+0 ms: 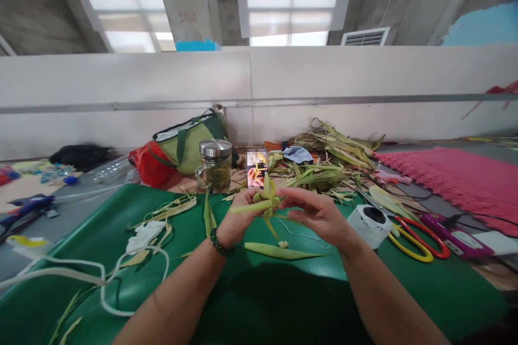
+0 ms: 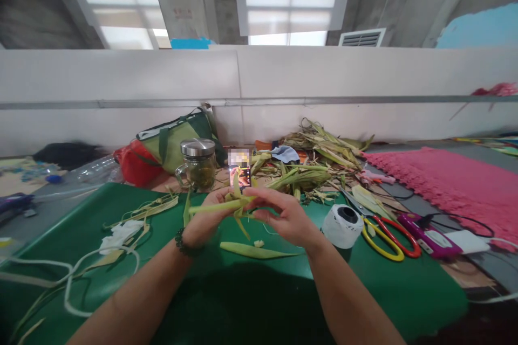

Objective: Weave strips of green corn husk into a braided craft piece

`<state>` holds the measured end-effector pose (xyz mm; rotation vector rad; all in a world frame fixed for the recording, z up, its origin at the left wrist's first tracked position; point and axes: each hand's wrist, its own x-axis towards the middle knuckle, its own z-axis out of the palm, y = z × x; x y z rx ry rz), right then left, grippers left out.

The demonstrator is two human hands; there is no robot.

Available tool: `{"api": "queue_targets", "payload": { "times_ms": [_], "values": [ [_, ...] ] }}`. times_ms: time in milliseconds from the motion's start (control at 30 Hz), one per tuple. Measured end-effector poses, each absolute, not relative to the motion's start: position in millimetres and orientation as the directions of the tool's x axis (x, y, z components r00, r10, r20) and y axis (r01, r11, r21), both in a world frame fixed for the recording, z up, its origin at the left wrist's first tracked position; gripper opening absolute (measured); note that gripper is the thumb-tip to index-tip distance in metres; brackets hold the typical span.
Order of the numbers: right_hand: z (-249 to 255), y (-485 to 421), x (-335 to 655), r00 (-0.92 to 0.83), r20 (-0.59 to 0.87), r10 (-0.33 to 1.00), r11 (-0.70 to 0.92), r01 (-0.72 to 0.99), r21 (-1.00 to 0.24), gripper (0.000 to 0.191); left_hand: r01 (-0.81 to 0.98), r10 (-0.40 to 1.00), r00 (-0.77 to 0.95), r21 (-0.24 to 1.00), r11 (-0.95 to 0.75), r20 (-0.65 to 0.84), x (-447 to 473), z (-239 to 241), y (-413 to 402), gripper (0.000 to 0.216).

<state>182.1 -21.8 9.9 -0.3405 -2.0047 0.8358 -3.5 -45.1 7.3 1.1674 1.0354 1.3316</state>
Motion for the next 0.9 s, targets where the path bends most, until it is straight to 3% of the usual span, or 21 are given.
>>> {"api": "queue_targets", "payload": {
  "times_ms": [133, 200, 400, 567, 667, 800, 900],
  "values": [
    [5.7, -21.6, 175.1, -0.587, 0.749, 0.309, 0.924, -0.001, -0.382, 0.02, -0.124, 0.995, 0.036, 0.989, -0.083, 0.088, -4.8, 5.5, -45.1, 0.037],
    [3.0, -21.0, 171.6, -0.564, 0.777, 0.278, 0.956, 0.085, -0.28, 0.015, -0.093, 0.994, 0.06, 0.992, -0.08, 0.086, -4.6, 4.7, -45.7, 0.037],
    [4.8, -30.1, 170.9, -0.686, 0.684, 0.248, 0.964, 0.107, -0.242, 0.025, -0.113, 0.996, 0.09, 0.993, -0.016, 0.026, -5.0, 1.1, -42.9, 0.03],
    [6.0, -37.6, 163.8, -0.721, 0.67, 0.176, 0.98, 0.19, -0.053, 0.019, -0.072, 0.996, 0.083, 0.997, -0.012, 0.018, -6.7, -0.1, -39.9, 0.025],
    [5.4, -38.8, 159.9, -0.692, 0.689, 0.216, 0.976, 0.175, -0.129, 0.019, 0.049, 0.994, 0.078, 0.996, -0.078, 0.074, -5.5, 0.6, -41.1, 0.021],
    [4.9, -37.6, 161.8, -0.633, 0.687, 0.358, 0.89, 0.01, -0.455, 0.015, 0.161, 0.986, 0.123, 0.978, -0.133, 0.113, -3.4, 0.8, -43.5, 0.018],
    [3.1, -32.8, 165.8, -0.59, 0.647, 0.483, 0.796, -0.011, -0.605, 0.025, 0.182, 0.983, 0.145, 0.973, -0.14, 0.114, -3.4, 2.1, -44.5, 0.016]
  ]
}}
